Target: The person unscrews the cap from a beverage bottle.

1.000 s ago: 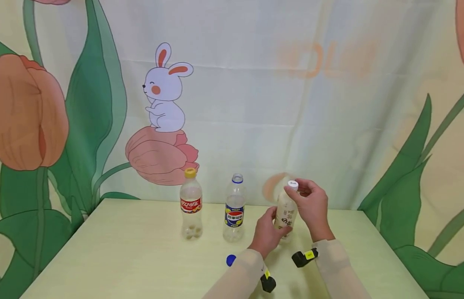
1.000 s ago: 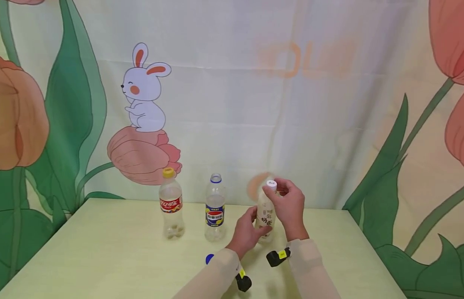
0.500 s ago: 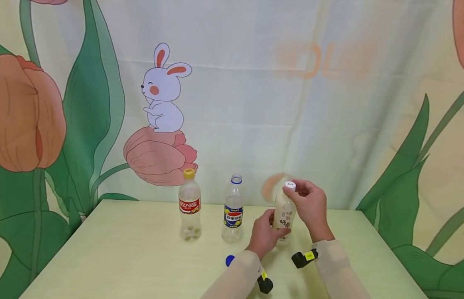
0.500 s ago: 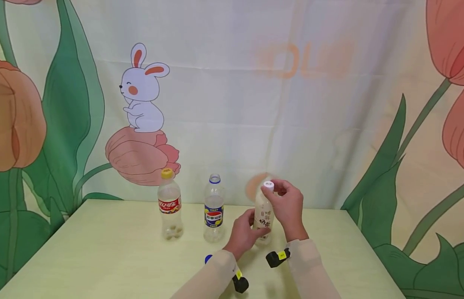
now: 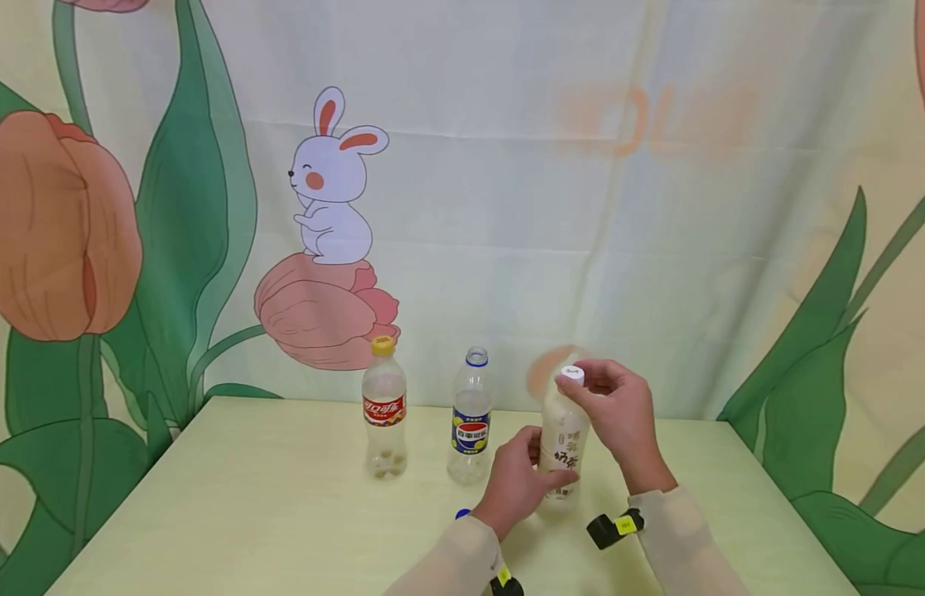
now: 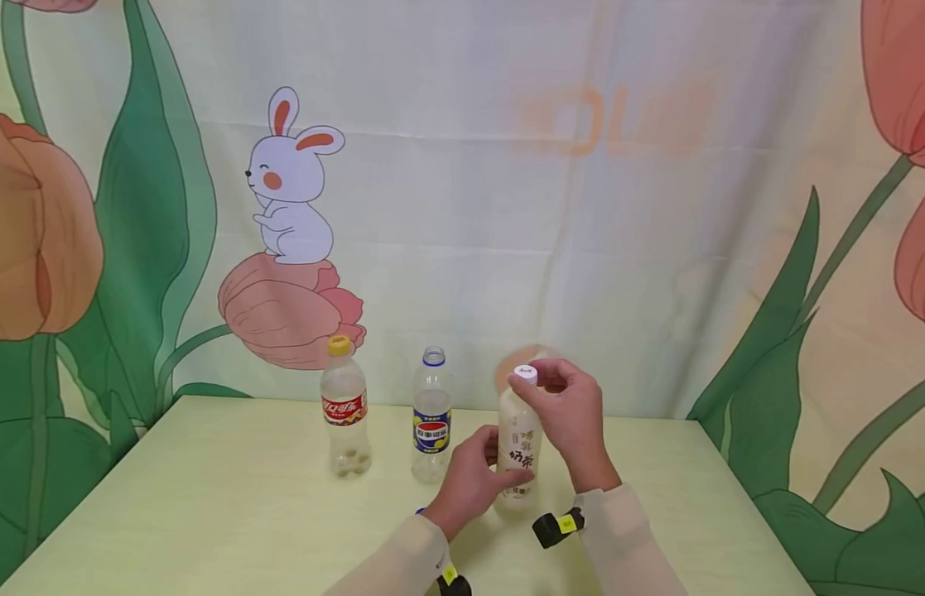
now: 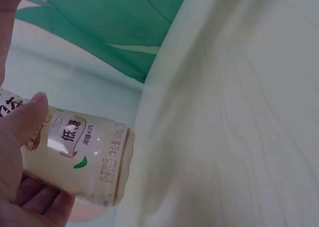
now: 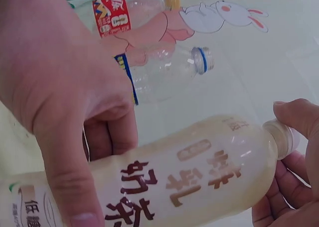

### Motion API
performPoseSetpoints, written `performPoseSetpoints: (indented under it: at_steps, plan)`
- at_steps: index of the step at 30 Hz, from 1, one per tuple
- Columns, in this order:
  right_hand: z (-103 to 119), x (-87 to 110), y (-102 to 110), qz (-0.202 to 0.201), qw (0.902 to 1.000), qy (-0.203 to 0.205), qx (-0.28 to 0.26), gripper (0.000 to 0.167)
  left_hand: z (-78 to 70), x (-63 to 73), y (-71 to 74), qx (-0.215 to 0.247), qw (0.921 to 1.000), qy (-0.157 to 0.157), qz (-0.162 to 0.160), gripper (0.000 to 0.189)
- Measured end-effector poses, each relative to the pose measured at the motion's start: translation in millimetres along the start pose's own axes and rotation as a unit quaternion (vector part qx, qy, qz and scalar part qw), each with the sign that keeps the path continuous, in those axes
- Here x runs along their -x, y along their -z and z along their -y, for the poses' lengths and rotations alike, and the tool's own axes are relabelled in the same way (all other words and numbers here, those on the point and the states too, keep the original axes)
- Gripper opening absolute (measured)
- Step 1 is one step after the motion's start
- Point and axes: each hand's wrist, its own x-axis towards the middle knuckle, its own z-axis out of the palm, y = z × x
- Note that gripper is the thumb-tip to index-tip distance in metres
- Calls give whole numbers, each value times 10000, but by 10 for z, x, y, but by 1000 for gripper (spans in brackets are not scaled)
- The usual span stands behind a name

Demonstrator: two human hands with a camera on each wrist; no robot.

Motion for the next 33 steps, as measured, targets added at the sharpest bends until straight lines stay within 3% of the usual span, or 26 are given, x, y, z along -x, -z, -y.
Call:
performPoseSetpoints:
  at_steps: [14, 24, 28, 33]
  plan:
    - [280, 198, -88, 338, 9968, 510, -509, 37, -179, 360, 396, -124, 9998, -164, 2, 65]
    - [374, 332, -210, 777, 9942, 505, -541, 32, -62, 529, 684, -158, 9976, -643, 201, 63]
    - [398, 358, -216, 922, 9912, 720, -619, 26, -51, 604, 823, -193, 9959, -819, 342, 60]
    - [460, 397, -233, 1182, 9843, 1013, -826, 21, -37, 651, 931, -260, 9951, -916, 260, 60]
